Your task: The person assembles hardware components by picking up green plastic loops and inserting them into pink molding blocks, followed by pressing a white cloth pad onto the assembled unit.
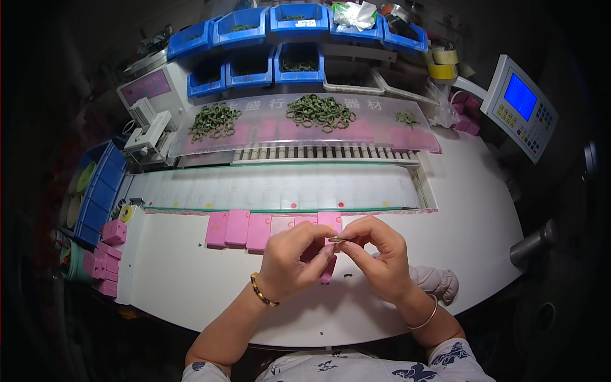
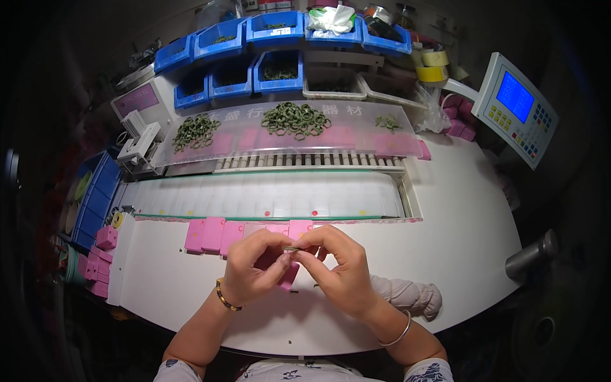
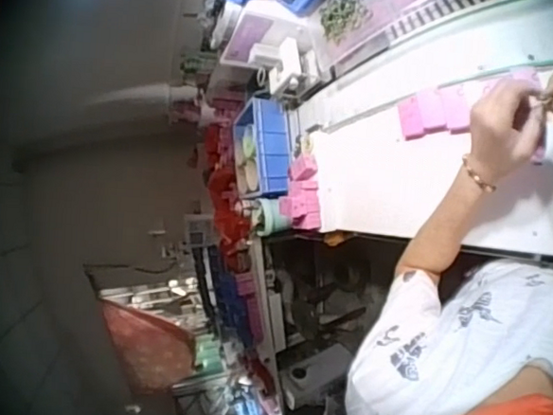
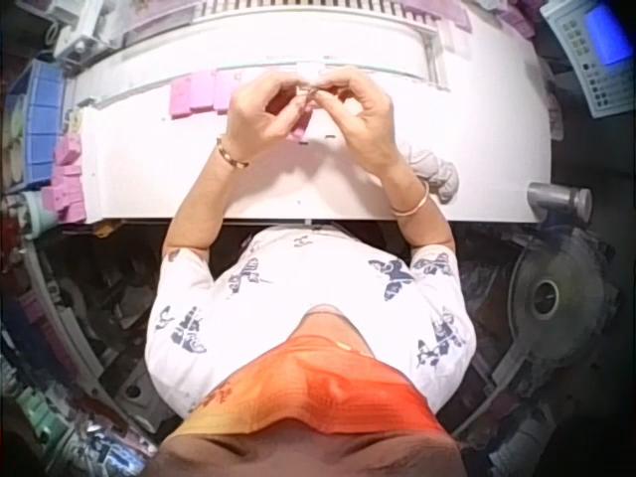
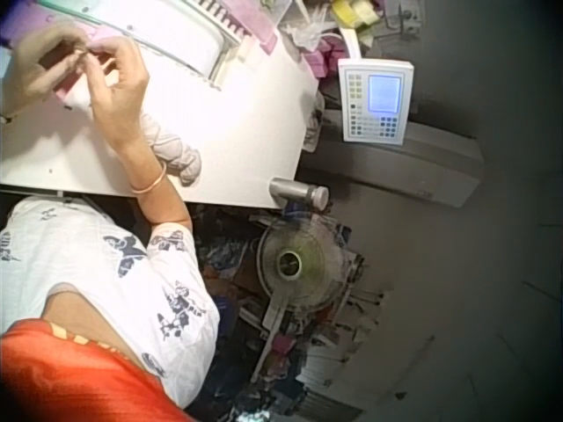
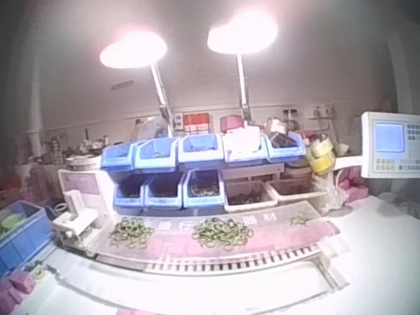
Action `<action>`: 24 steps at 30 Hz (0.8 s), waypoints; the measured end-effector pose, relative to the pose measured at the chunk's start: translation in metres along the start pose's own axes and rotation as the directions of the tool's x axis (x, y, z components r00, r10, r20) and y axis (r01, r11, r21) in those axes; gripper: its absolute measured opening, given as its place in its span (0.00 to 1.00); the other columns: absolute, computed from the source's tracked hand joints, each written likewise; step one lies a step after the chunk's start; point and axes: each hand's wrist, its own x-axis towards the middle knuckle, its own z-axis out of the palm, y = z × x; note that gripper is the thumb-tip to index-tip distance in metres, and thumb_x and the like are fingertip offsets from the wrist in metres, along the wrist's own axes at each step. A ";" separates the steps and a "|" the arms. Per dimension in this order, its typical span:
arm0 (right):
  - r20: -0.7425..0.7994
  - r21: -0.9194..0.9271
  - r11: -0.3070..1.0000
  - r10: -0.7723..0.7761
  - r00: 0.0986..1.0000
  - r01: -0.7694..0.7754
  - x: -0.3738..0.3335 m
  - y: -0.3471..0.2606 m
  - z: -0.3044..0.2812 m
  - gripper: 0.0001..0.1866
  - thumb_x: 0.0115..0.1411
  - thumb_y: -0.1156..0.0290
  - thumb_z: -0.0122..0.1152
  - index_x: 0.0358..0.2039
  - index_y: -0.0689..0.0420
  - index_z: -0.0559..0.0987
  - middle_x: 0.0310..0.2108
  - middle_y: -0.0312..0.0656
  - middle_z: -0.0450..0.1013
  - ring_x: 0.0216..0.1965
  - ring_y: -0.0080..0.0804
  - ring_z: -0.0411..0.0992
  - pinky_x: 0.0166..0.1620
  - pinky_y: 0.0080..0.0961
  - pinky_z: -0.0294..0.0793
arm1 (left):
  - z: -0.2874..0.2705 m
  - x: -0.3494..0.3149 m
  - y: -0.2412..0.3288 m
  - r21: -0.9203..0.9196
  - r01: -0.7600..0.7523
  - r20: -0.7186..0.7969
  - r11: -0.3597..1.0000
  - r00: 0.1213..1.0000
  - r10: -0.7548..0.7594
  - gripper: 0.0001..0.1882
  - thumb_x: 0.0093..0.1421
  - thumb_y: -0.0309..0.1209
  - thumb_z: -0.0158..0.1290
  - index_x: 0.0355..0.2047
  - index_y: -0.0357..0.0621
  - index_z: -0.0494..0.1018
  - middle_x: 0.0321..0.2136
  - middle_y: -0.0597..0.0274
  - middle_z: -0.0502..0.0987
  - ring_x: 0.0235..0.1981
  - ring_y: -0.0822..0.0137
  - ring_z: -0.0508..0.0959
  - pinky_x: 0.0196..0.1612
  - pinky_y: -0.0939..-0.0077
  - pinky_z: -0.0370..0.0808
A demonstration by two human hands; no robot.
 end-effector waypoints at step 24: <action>0.223 0.624 0.575 0.517 0.826 -0.528 -0.001 0.010 -0.008 0.04 0.61 0.71 0.60 0.35 0.56 0.77 0.35 0.33 0.73 0.32 0.18 0.66 0.36 0.18 0.63 | 0.004 -0.007 0.009 -0.429 0.471 0.233 0.771 0.882 -0.409 0.02 0.61 0.22 0.54 0.33 0.36 0.73 0.25 0.68 0.75 0.25 0.82 0.72 0.28 0.87 0.70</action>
